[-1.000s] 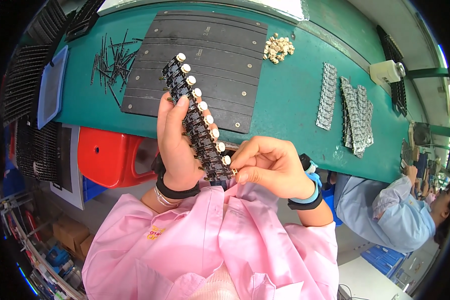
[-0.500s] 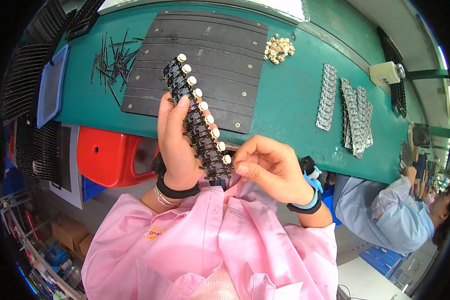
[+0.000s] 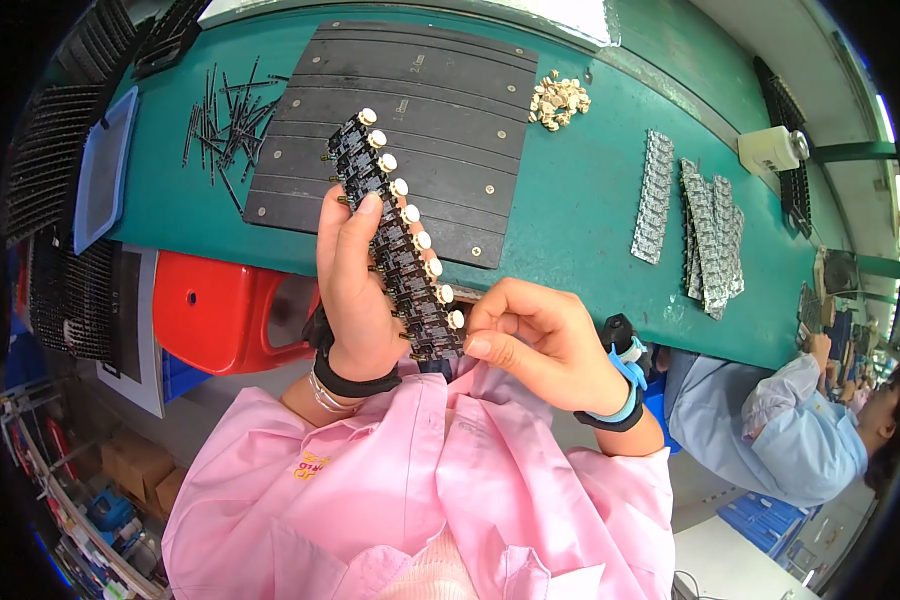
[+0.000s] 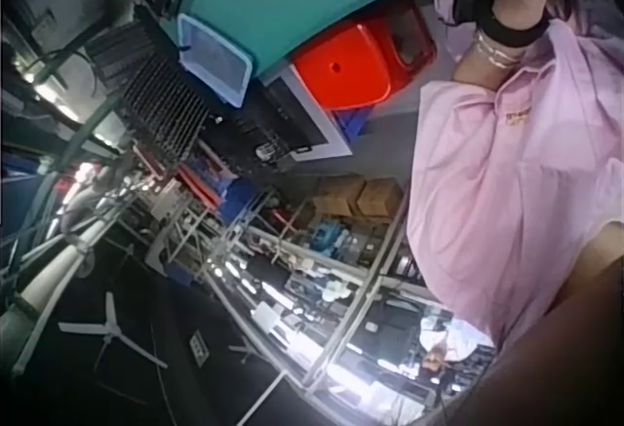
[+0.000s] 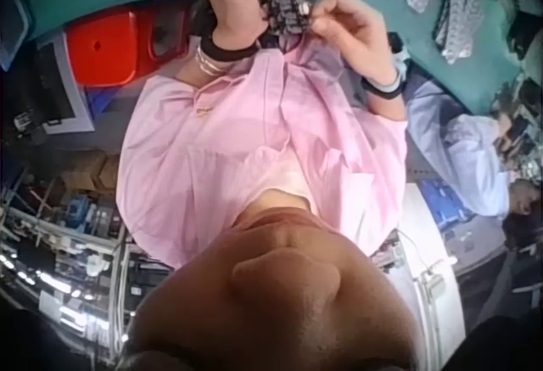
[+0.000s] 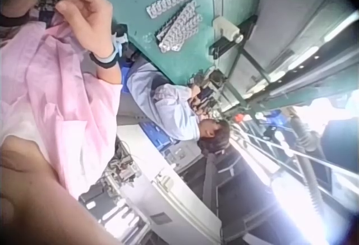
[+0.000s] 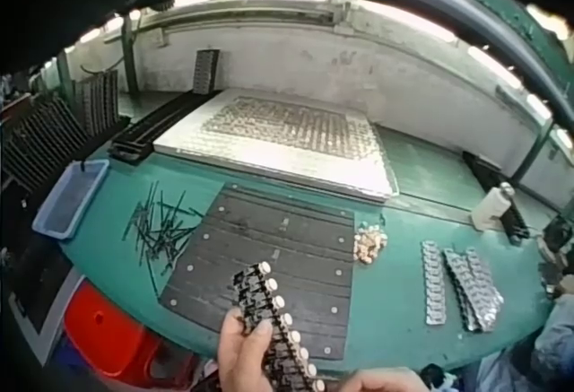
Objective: The person picks up small white components and presses them one by one into a circuit board strip. After filling the strip, the person places it onto a rack and picks up a new strip to repeat the process.
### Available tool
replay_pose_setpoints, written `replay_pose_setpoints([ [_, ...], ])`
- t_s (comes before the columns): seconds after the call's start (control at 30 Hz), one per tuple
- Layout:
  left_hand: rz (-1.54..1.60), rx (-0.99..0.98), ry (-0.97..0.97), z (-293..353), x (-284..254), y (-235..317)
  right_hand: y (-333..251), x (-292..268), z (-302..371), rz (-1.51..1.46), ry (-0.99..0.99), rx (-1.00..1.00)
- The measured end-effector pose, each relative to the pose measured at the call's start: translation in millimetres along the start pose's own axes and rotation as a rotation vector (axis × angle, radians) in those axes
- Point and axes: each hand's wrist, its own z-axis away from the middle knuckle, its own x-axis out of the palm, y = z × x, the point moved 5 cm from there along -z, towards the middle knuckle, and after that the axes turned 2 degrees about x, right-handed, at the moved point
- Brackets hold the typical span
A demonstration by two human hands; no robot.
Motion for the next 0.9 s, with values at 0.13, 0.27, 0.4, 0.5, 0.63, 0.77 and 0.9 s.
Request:
replay_pose_setpoints([
  [0.13,-0.055,0.025,0.011,-1.9,-6.2,-4.4,-5.5,-0.7,-1.1,0.162,-0.011,-0.005],
  [0.27,-0.064,0.031,0.0,-2.2,-4.4,-2.9,-17.9,-0.2,-4.6,0.589,-0.07,-0.105],
  [0.4,-0.023,0.026,0.016,-3.8,0.4,0.4,-20.4,-3.2,1.1,0.459,0.067,-0.093],
  [0.5,-0.067,0.044,0.068,-2.5,-4.4,7.3,-19.6,-4.8,3.0,0.369,0.144,-0.092],
  [0.63,0.12,0.02,0.033,-0.4,6.6,-6.0,8.9,-0.7,19.9,-0.01,0.243,0.033],
  [0.77,0.118,0.093,-0.019,0.7,4.3,-4.2,25.4,1.6,21.7,-0.053,0.313,-0.163],
  [0.9,-0.066,0.204,-0.037,15.6,26.2,2.0,20.8,-4.9,31.0,-0.085,0.426,-0.314],
])
